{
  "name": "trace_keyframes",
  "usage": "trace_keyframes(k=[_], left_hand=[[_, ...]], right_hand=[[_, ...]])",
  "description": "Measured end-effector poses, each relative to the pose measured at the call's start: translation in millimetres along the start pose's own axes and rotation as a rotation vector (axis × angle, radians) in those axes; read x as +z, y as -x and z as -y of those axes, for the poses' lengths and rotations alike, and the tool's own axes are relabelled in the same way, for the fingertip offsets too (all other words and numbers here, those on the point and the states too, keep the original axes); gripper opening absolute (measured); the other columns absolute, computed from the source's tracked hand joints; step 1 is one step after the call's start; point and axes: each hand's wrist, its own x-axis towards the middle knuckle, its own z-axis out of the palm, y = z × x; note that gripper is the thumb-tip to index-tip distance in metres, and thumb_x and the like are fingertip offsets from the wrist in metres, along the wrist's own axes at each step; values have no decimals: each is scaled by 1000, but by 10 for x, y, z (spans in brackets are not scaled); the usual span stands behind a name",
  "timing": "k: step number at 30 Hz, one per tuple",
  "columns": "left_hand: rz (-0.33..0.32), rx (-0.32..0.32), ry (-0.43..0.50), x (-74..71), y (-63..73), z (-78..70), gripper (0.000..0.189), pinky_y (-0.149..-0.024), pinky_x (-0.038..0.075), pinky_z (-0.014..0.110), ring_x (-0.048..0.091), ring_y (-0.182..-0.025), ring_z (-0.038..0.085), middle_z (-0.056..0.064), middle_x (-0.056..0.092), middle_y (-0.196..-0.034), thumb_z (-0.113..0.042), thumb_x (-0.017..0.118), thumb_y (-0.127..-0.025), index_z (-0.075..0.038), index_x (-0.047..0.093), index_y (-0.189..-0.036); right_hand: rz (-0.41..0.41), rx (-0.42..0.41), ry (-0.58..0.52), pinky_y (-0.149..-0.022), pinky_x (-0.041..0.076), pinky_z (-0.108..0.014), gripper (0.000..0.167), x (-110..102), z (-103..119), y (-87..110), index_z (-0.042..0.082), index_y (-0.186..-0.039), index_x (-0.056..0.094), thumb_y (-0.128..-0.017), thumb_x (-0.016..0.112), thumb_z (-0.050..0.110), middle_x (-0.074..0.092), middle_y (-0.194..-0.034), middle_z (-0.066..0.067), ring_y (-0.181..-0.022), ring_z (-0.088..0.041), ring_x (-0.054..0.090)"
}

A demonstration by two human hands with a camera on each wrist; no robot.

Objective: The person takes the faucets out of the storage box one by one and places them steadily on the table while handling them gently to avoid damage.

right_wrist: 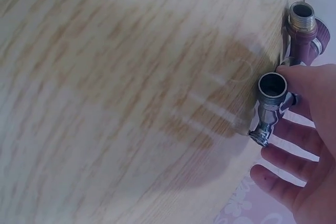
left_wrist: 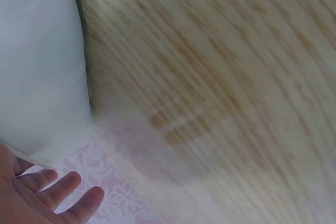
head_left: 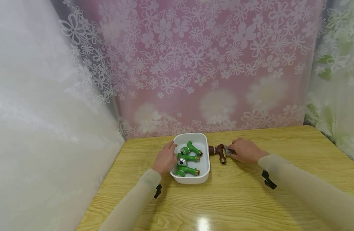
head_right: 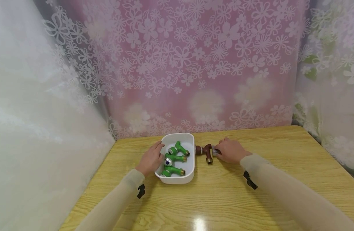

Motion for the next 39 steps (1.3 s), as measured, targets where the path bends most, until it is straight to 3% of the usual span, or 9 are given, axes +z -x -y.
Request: trace_keyframes(k=[15, 23, 30, 39], left_hand=[[4, -3, 3, -1, 2, -11, 46, -116, 40, 48, 42, -144, 32, 13, 34, -162, -18, 45, -103, -6, 47, -147], [-2, -10, 9, 19, -3, 1, 46, -116, 40, 48, 42, -144, 32, 13, 34, -161, -18, 45, -103, -6, 47, -147], [7, -20, 22, 13, 6, 3, 46, -115, 41, 50, 41, -144, 32, 12, 33, -162, -18, 45, -103, -7, 46, -148], [16, -16, 30, 17, -12, 15, 47, -115, 40, 50, 39, -145, 32, 12, 32, -163, -18, 44, -103, -7, 45, -149]], right_hand=[[37, 27, -37, -63, 47, -38, 30, -57, -15, -16, 9, -115, 73, -91, 72, 28, 70, -108, -9, -94, -29, 62], [12, -7, -52, -84, 57, -52, 29, -152, -7, -43, 9, -114, 73, -94, 70, 30, 72, -115, -12, -105, -34, 65], [-8, -41, -82, -78, 59, -48, 25, -276, 42, -200, 9, -114, 73, -96, 67, 26, 72, -113, -11, -100, -31, 68], [91, -130, -194, -91, 56, -48, 25, -458, 192, -504, 11, -121, 71, -99, 63, 21, 70, -121, -8, -112, -32, 66]])
